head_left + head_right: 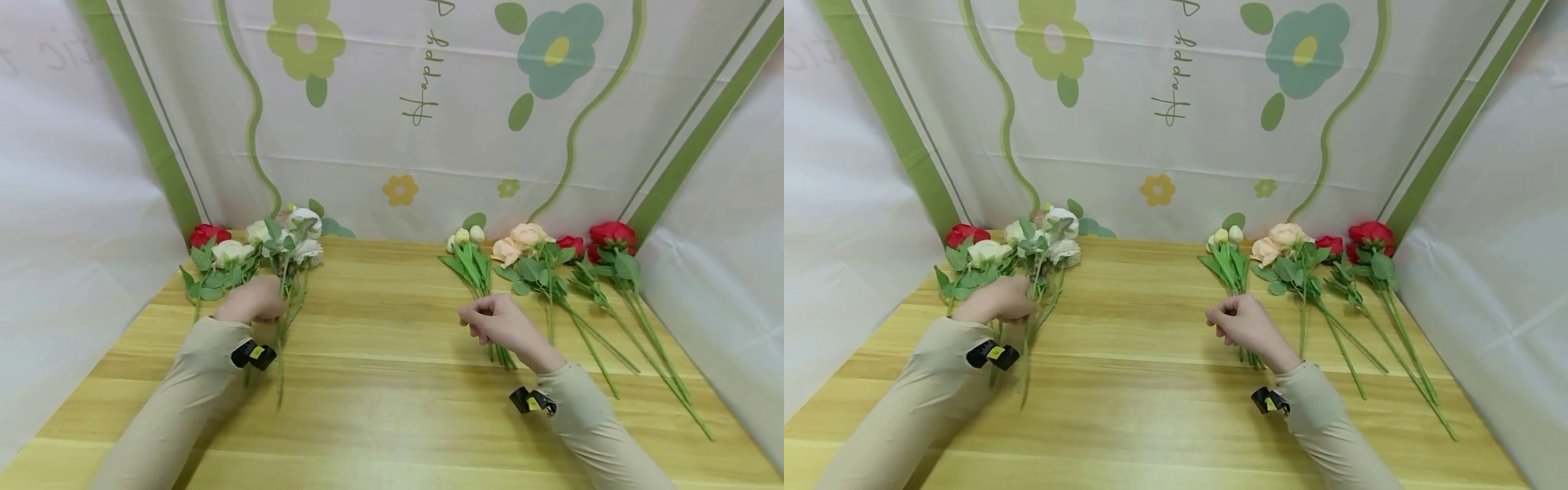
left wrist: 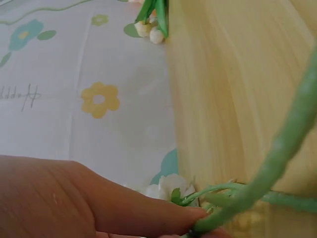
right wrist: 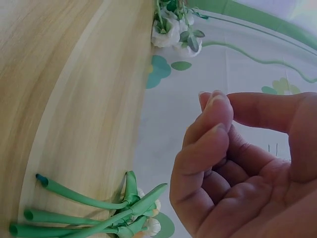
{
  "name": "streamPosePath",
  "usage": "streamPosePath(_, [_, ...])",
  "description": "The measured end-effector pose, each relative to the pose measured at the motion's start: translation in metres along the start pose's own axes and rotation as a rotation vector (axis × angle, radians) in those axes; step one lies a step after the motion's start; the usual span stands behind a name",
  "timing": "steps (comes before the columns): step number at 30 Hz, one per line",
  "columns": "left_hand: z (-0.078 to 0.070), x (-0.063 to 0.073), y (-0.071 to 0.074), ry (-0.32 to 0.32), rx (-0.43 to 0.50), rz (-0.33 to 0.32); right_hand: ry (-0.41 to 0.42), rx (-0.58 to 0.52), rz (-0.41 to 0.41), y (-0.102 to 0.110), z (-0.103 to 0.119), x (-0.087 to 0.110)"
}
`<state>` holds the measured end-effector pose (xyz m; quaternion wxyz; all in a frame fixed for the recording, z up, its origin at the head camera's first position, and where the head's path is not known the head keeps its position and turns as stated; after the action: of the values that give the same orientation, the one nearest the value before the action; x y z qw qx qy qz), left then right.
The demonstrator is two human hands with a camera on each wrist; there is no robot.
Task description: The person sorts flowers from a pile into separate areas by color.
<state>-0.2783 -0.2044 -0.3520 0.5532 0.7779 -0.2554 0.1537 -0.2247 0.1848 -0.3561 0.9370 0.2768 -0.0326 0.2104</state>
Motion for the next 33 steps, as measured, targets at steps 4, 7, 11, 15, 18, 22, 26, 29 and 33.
streamPosePath(4, [0.001, 0.001, 0.005, -0.048, 0.026, -0.016, -0.001, -0.005, 0.005, -0.002, 0.0, 0.0])
streamPosePath(7, [0.002, 0.003, 0.01, -0.055, 0.04, -0.037, -0.001, -0.008, 0.009, -0.003, -0.001, -0.001])
streamPosePath(11, [0.002, 0.006, 0.017, -0.052, 0.052, -0.08, 0.0, -0.002, 0.015, -0.004, -0.002, -0.001])
streamPosePath(15, [-0.001, 0.011, 0.024, -0.091, 0.102, -0.172, 0.002, 0.008, 0.011, -0.004, -0.002, -0.001])
streamPosePath(18, [-0.006, 0.014, 0.03, -0.161, 0.144, -0.258, 0.004, 0.01, 0.012, -0.005, -0.001, -0.001])
streamPosePath(22, [-0.013, 0.016, 0.033, -0.242, 0.189, -0.35, 0.003, 0.004, 0.016, -0.006, 0.001, 0.0])
streamPosePath(26, [-0.023, 0.016, 0.032, -0.279, 0.257, -0.401, 0.003, -0.012, 0.024, -0.007, 0.002, 0.0])
streamPosePath(29, [-0.034, 0.015, 0.028, -0.331, 0.315, -0.425, 0.001, -0.035, 0.033, -0.009, 0.003, 0.001])
streamPosePath(33, [-0.053, 0.016, 0.019, -0.416, 0.393, -0.436, 0.009, -0.05, 0.045, -0.012, 0.007, 0.002])
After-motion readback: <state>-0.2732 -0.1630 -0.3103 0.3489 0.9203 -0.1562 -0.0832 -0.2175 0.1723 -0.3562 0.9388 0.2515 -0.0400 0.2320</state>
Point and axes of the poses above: each hand's wrist, its own x-axis away from the middle knuckle, its own y-axis out of the back of the hand, z = x × y, the point moved 7 cm from there along -x, towards the middle knuckle, and after that the axes turned 10 degrees about z, right-handed, at the moved point
